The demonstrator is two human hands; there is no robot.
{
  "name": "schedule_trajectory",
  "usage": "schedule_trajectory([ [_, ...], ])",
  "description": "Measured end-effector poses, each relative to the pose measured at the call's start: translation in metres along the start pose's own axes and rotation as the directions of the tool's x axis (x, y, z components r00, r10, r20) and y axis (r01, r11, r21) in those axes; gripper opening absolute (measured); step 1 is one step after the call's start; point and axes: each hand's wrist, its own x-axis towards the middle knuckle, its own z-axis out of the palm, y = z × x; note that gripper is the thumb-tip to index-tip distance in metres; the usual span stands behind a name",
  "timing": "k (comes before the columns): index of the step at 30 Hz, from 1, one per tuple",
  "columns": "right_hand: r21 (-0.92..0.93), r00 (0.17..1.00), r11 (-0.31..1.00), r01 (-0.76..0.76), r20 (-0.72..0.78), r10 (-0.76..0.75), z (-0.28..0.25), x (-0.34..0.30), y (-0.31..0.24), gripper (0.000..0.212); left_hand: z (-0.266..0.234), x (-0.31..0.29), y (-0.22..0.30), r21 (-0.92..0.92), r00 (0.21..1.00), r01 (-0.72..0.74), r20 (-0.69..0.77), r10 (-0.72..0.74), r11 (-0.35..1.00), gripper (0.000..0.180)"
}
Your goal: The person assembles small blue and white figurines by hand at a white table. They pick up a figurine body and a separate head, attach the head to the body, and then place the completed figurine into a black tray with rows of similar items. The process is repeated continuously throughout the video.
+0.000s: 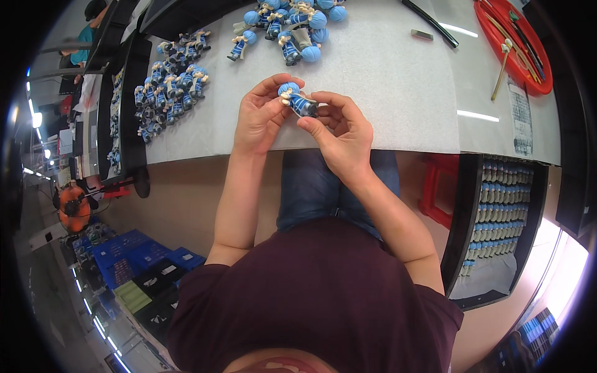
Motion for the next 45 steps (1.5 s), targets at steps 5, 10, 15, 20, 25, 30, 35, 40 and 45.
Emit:
schedule_trajectory([
  [5, 0.026, 0.997, 0.996, -0.081, 0.001, 0.081, -0.001, 0.002, -0.001, 0.034, 0.006, -0.001, 0.002, 0.027, 0.999, -0.006, -0.039, 0.007, 1.000, 0.036],
  [10, 0.124, 0.978, 0.971, -0.207, 0.014, 0.206, -0.006, 0.012, -0.006, 0.030, 0.008, -0.003, 0.005, -0.048, 1.000, -0.007, -0.019, 0.007, 0.999, 0.038],
  [15, 0.148, 0.953, 0.942, -0.303, 0.042, 0.300, -0.005, 0.018, -0.013, 0.030, 0.006, -0.001, -0.001, -0.015, 0.998, -0.055, -0.015, 0.054, 0.998, 0.040],
  [20, 0.093, 0.966, 0.961, -0.260, 0.037, 0.258, -0.003, 0.017, -0.011, 0.030, 0.005, -0.001, 0.000, 0.031, 0.997, -0.076, -0.003, 0.076, 0.997, 0.042],
  [25, 0.064, 0.969, 0.968, -0.244, 0.060, 0.240, -0.004, 0.016, -0.007, 0.030, 0.002, -0.001, -0.001, 0.020, 0.997, -0.075, -0.003, 0.075, 0.997, 0.043],
  [30, 0.043, 0.971, 0.972, -0.231, 0.065, 0.228, -0.005, 0.017, -0.005, 0.027, 0.002, 0.000, -0.002, 0.033, 0.996, -0.092, -0.002, 0.092, 0.995, 0.043],
  [35, 0.020, 0.975, 0.977, -0.213, 0.074, 0.211, -0.005, 0.016, -0.004, 0.024, 0.001, -0.002, -0.001, 0.027, 0.997, -0.081, 0.006, 0.081, 0.996, 0.042],
  [40, -0.002, 0.970, 0.972, -0.235, 0.070, 0.234, -0.005, 0.015, -0.006, 0.024, 0.001, -0.002, -0.002, 0.007, 0.997, -0.080, 0.009, 0.080, 0.997, 0.042],
  [45, 0.069, 0.977, 0.974, -0.214, 0.035, 0.212, -0.004, 0.015, -0.008, 0.028, 0.007, 0.000, -0.002, 0.019, 0.993, -0.102, -0.060, 0.103, 0.995, 0.040],
])
